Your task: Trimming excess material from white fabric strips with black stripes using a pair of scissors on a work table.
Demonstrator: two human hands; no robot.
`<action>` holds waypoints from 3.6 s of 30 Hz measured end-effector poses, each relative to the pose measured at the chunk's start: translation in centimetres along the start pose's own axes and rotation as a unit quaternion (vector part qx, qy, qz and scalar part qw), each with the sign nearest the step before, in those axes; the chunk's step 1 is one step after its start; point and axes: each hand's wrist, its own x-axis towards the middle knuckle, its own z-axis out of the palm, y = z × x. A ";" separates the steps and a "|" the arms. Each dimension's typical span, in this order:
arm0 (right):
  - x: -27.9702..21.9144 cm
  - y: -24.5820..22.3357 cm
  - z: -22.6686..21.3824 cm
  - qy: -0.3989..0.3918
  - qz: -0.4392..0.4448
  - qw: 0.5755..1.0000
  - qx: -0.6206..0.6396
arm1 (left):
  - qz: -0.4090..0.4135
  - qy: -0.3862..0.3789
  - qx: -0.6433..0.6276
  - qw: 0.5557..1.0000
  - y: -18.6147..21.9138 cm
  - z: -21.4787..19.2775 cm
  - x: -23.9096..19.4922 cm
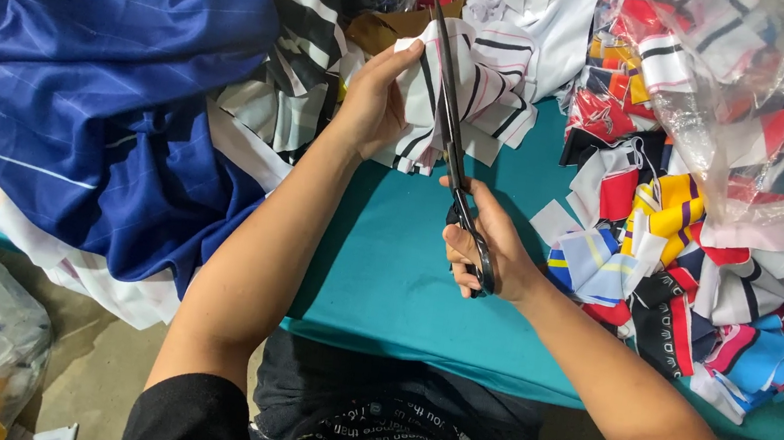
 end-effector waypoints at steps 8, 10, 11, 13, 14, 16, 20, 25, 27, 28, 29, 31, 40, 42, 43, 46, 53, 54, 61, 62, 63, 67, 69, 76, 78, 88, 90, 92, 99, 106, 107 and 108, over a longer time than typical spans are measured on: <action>0.1 -0.5 0.7 0.031 0.039 0.998 -0.025 | 0.011 0.002 0.036 0.999 0.2 0.4 -0.1; 0.1 -0.3 0.5 0.032 0.033 0.999 -0.022 | 0.024 0.014 0.047 0.999 0.2 0.4 0.1; 0.1 -0.2 0.3 0.024 0.024 0.999 -0.010 | 0.061 0.013 0.078 0.995 -0.1 0.0 0.4; 0.1 0.1 0.1 0.014 0.017 1.000 0.002 | 0.100 0.016 0.109 0.989 -0.2 -0.3 0.5; 0.1 0.2 0.0 0.009 0.011 1.000 0.006 | 0.108 0.010 0.108 0.988 -0.1 -0.2 0.3; 0.1 0.2 0.1 0.005 0.007 1.000 0.011 | 0.115 0.005 0.107 0.988 0.0 -0.1 0.1; 0.0 0.2 0.1 0.004 0.010 1.000 0.012 | 0.092 -0.003 0.086 0.992 -0.4 0.0 0.3; -0.1 0.2 0.1 -0.005 -0.004 1.000 0.016 | 0.093 -0.007 0.053 0.994 -0.8 0.3 0.2; 0.0 0.3 0.1 -0.013 -0.007 1.000 0.020 | 0.099 -0.007 0.057 0.993 -0.8 0.3 0.2; 0.0 0.3 0.1 -0.013 -0.007 1.000 0.020 | 0.099 -0.007 0.057 0.993 -0.9 0.3 0.3; 0.0 0.3 0.1 -0.013 -0.009 1.000 0.021 | 0.103 -0.011 0.047 0.993 -0.9 0.2 0.3; 0.0 0.3 0.1 -0.013 -0.009 1.000 0.023 | 0.107 -0.015 0.037 0.993 -0.9 0.3 0.3; 0.0 -0.2 0.6 0.009 0.008 1.000 -0.009 | 0.108 -0.040 0.054 0.992 -0.7 0.6 -0.2; -0.1 -0.3 0.7 0.020 0.017 1.000 -0.010 | 0.089 -0.015 0.040 0.995 -0.7 0.7 0.0; 0.0 -0.4 0.7 0.020 0.017 1.000 -0.011 | 0.089 -0.016 0.040 0.995 -0.7 0.7 0.0; 0.0 -0.5 0.9 0.035 0.037 0.998 -0.024 | 0.086 -0.022 0.025 0.996 -0.8 0.8 0.0; 0.1 -0.5 0.7 0.026 0.022 0.999 -0.017 | 0.060 -0.028 0.013 0.998 -0.5 0.8 -0.3; 0.1 -0.5 0.8 0.035 0.035 0.999 -0.022 | 0.054 -0.031 0.018 0.998 -0.5 0.8 -0.2; 0.1 -0.3 0.7 0.036 0.034 0.999 0.000 | 0.024 -0.028 -0.011 0.999 -0.6 0.3 -0.1; 0.2 -0.1 0.5 0.025 0.017 0.999 0.012 | 0.027 -0.038 -0.009 0.999 -0.7 0.0 0.1; 0.2 0.1 0.3 0.015 -0.001 1.000 0.024 | 0.030 -0.047 -0.008 0.998 -0.9 -0.2 0.4; 0.0 -0.7 1.2 0.056 0.035 0.998 -0.020 | 0.012 -0.050 -0.001 0.999 -0.9 0.6 -0.2; 0.2 -0.7 1.1 0.060 0.036 0.997 -0.013 | 0.005 -0.042 0.011 0.999 -0.9 0.3 0.0; 0.2 -2.8 0.5 0.153 0.015 0.983 -0.102 | 0.106 0.023 0.151 0.983 -2.0 -0.4 0.7; 0.1 -3.8 -0.2 0.229 -0.076 0.865 -0.440 | 0.287 0.028 0.393 0.873 -2.4 -1.3 1.4; 0.6 -3.6 -5.2 0.331 0.016 0.720 -0.610 | 0.258 -0.006 0.576 0.776 -4.3 -0.2 -0.2; 0.6 -4.3 -5.1 0.287 0.087 0.709 -0.638 | 0.236 -0.030 0.579 0.780 -4.3 0.2 -0.1; -0.1 -6.0 -3.9 0.246 0.137 0.691 -0.665 | 0.234 -0.035 0.582 0.778 -4.2 0.2 -0.3; -0.9 -10.4 -0.2 0.219 0.202 0.638 -0.710 | 0.227 -0.073 0.590 0.771 -4.3 0.2 -0.5; -3.0 -12.6 1.2 0.088 0.213 0.704 -0.672 | 0.213 -0.076 0.593 0.773 -3.8 1.4 -1.9; -3.5 -13.3 2.0 0.155 0.211 0.689 -0.676 | 0.210 -0.075 0.641 0.734 -3.8 1.5 -2.2; -4.3 -14.1 2.8 0.222 0.210 0.671 -0.676 | 0.205 -0.075 0.686 0.694 -4.0 1.7 -2.6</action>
